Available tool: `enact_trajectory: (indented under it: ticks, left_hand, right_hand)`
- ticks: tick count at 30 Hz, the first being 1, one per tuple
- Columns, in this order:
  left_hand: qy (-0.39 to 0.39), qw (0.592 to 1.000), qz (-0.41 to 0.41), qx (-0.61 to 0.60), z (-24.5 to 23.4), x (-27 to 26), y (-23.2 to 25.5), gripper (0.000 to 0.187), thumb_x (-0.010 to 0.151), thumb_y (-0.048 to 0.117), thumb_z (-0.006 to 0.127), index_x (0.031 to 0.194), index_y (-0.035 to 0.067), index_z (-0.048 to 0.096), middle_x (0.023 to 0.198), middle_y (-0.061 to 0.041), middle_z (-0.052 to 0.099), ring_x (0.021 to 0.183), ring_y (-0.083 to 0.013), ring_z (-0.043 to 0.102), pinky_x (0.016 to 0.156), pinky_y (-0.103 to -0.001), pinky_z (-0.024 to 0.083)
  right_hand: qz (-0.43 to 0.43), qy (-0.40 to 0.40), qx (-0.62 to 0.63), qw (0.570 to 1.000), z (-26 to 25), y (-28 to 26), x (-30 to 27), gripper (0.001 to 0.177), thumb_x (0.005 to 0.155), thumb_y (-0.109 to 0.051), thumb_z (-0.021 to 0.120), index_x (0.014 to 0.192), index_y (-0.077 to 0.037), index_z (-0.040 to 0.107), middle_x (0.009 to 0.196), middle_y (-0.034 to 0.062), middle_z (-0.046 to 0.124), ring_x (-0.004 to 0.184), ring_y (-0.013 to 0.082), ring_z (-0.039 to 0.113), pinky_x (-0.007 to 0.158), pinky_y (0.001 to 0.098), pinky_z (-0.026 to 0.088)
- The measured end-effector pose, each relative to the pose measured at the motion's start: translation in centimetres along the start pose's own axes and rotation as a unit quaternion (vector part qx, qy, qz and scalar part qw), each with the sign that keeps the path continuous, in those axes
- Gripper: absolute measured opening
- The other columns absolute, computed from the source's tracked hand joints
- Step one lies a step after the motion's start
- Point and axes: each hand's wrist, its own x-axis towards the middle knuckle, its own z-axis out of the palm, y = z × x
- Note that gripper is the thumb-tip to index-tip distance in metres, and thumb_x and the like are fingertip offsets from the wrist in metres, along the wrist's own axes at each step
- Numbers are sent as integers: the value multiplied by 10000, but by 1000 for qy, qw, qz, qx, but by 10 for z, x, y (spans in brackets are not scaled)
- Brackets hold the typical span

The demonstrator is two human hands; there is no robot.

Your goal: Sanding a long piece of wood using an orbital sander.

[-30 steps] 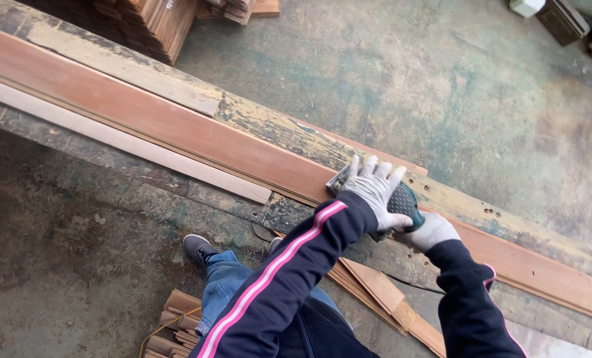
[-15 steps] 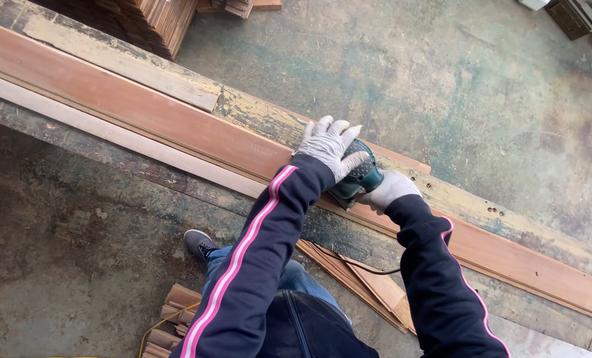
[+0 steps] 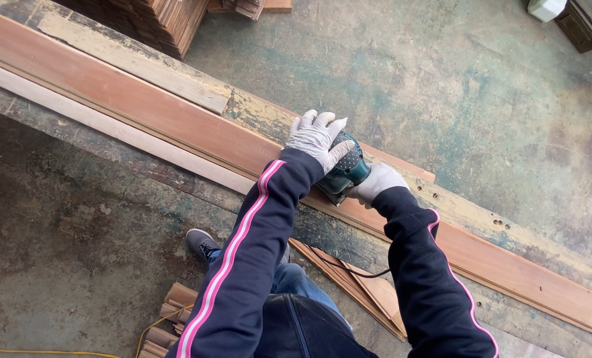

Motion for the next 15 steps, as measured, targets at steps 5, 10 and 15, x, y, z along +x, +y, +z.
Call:
enact_trajectory:
  ticks: [5,10,15]
  left_hand:
    - [3,1000,-13,-1,-4,-1,-4,628,926,573,616,1425,194,568,1418,-94,516,1340,-389,396,1140,-522,276]
    - [6,1000,-22,-5,-9,-4,-12,634,929,576,605,1441,205,559,1436,-87,516,1363,-376,404,1160,-510,283]
    - [8,999,-41,-2,-17,-8,-23,638,924,583,616,1434,207,553,1442,-104,494,1354,-396,392,1145,-527,280]
  right_hand:
    - [-2,-5,-18,1000,1,-3,7,377,716,-380,877,844,-52,741,668,55,717,566,164,681,597,316,560]
    - [-14,-2,-13,1000,2,-13,9,364,714,-378,868,871,-71,748,676,47,723,569,152,689,604,309,567]
    - [-22,-4,-26,999,4,-31,6,384,707,-378,877,901,-74,745,701,67,734,597,180,698,609,322,559]
